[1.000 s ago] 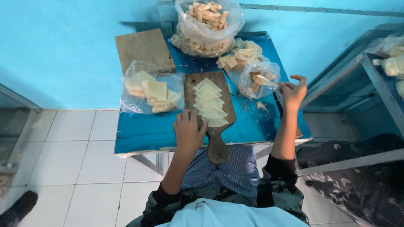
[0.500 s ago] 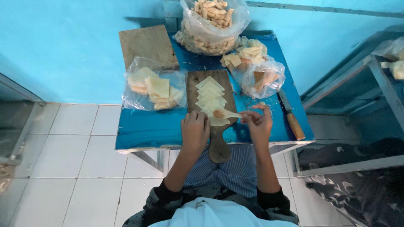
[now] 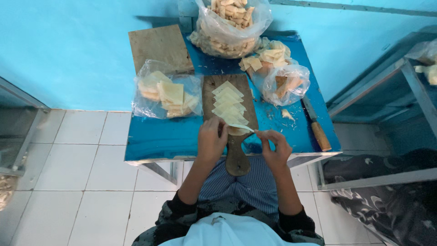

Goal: The person sits at a small blue table and folds flat square dough sheets one at a time on a wooden paddle board, pressing each fold closed by hand. Folded pieces are set aside and a plastic bag of already folded pieces sits on the table; the person occasionally reaches into a plastic bag for more sheets.

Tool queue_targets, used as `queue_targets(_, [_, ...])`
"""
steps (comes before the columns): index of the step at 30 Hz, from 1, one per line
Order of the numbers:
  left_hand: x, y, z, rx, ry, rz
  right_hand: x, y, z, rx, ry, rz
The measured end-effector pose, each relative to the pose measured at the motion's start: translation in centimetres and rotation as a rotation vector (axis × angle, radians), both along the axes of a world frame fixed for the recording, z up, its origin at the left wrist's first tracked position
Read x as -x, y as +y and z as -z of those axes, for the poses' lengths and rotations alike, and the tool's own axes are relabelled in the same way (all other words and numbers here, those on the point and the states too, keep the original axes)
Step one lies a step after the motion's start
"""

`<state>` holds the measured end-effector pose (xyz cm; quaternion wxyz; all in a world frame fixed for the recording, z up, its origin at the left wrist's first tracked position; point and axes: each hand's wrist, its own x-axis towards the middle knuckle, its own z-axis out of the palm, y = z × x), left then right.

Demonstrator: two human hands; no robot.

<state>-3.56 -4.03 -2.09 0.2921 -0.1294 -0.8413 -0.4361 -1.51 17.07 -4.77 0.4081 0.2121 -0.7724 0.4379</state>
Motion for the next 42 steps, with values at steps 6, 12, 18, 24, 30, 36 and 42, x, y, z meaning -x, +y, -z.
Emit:
queue_targets(6, [1.0,-0.2,0.2,-0.053,-0.033,0.025,1.1,0.0,-0.3,-0.077,0.113,-0.007])
queue_targets(12, [1.1,-0.2,0.5,-0.048,-0.014,0.027,0.6,0.1,-1.1,-0.162,0.104,-0.008])
queue_targets(18, [1.1,0.0,0.4,-0.054,-0.036,0.035,0.7,0.8,-0.9,-0.216,0.149,-0.038])
queue_targets(24, [1.2,0.0,0.2,-0.020,-0.069,0.085,2.2,2.3,0.4,-0.125,0.222,0.190])
queue_targets(30, [2.1,0.8,1.1,0.014,0.054,0.143,7.3,7.4,-2.8,0.099,0.060,0.466])
queue_targets(36, [3.1,1.6,2.1,0.040,0.057,0.176,10.0,6.9,-5.7,-0.321,-0.038,0.655])
queue_targets(42, [3.8,2.7,2.2,0.088,0.084,0.170,6.0,2.6,-2.9,-0.245,-0.268,0.182])
